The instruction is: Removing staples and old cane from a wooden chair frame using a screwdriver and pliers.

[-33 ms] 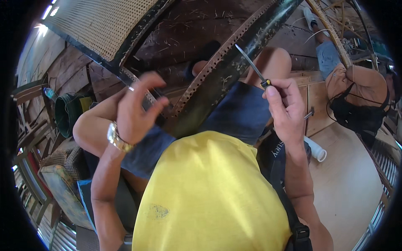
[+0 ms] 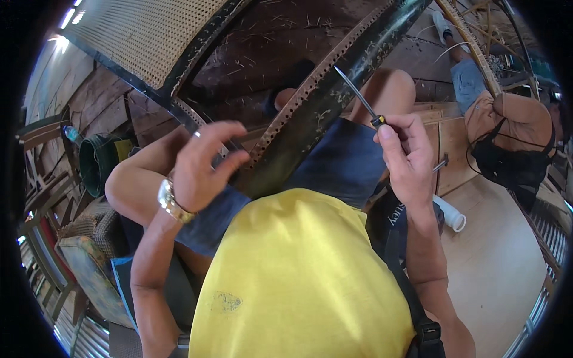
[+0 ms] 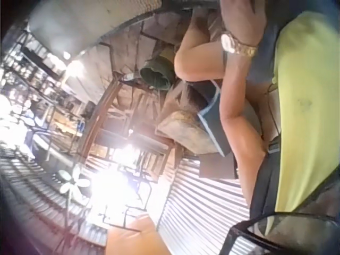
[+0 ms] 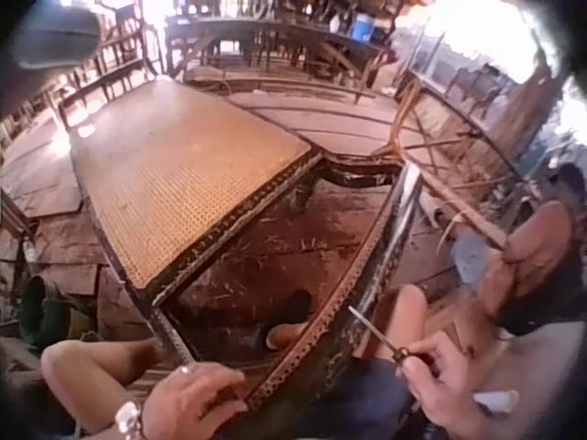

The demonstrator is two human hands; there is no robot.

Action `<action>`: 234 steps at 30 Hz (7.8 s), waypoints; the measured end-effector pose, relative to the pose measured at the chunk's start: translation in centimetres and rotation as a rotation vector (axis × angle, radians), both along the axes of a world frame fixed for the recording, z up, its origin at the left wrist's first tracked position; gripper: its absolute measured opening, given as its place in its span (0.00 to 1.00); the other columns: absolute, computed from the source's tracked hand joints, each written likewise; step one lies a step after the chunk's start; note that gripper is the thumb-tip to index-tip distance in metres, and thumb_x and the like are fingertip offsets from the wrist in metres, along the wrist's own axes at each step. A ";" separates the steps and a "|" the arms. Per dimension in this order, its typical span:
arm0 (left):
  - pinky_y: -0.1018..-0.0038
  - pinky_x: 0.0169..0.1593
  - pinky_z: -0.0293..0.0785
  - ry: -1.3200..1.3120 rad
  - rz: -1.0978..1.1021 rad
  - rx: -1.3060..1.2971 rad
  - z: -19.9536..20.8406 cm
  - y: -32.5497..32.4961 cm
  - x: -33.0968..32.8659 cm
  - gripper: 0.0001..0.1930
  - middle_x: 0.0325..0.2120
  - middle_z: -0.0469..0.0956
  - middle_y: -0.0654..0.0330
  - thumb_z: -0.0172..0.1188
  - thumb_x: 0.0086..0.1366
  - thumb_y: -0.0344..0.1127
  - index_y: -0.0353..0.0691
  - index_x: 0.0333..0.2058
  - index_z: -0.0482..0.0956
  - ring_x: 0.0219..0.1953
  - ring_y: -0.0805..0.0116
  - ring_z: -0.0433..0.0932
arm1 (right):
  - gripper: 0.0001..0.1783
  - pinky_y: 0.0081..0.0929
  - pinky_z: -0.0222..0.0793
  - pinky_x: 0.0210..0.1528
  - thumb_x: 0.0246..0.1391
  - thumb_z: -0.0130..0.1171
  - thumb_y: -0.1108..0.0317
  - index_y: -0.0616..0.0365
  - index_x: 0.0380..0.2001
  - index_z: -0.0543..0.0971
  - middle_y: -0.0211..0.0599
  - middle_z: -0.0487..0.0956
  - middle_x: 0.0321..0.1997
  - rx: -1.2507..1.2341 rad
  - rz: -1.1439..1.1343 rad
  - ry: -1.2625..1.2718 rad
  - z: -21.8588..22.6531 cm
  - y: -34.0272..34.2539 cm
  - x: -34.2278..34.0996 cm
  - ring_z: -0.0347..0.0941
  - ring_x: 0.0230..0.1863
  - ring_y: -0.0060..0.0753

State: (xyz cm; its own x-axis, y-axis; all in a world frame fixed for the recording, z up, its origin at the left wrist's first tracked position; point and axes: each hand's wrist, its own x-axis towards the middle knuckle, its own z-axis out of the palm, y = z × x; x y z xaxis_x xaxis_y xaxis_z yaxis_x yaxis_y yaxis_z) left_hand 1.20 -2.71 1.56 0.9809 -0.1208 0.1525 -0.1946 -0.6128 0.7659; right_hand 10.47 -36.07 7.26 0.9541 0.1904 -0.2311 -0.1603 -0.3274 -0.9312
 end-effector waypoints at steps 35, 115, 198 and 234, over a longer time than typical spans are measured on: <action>0.62 0.50 0.80 1.261 -0.388 -0.760 -7.5 -0.9 8.9 0.40 0.51 0.81 0.49 0.47 0.71 0.71 0.38 0.63 0.73 0.47 0.62 0.83 | 0.16 0.18 0.72 0.29 0.71 0.56 0.57 0.59 0.47 0.69 0.43 0.81 0.39 0.010 0.261 0.059 -1.1 10.2 2.1 0.76 0.27 0.24; 0.67 0.60 0.75 1.031 -0.891 -0.687 -11.3 0.2 9.1 0.29 0.56 0.76 0.60 0.61 0.66 0.22 0.40 0.64 0.66 0.57 0.70 0.74 | 0.24 0.34 0.75 0.29 0.52 0.73 0.74 0.56 0.46 0.69 0.42 0.74 0.37 -0.055 0.579 -0.584 -0.8 12.5 -6.0 0.78 0.34 0.43; 0.75 0.40 0.75 0.908 -0.067 -0.913 -8.0 -14.2 35.2 0.46 0.44 0.81 0.58 0.79 0.54 0.48 0.27 0.63 0.66 0.40 0.73 0.78 | 0.16 0.31 0.76 0.38 0.64 0.63 0.66 0.61 0.51 0.75 0.40 0.80 0.36 -0.232 -0.390 -0.546 -8.9 -3.2 26.2 0.78 0.32 0.33; 0.49 0.52 0.77 0.402 0.983 -1.596 -22.2 6.8 -2.6 0.43 0.40 0.86 0.58 0.43 0.62 0.83 0.47 0.46 0.84 0.47 0.56 0.81 | 0.37 0.34 0.63 0.67 0.71 0.40 0.35 0.55 0.64 0.72 0.35 0.73 0.64 1.099 -0.506 0.280 -13.9 5.2 12.0 0.69 0.62 0.37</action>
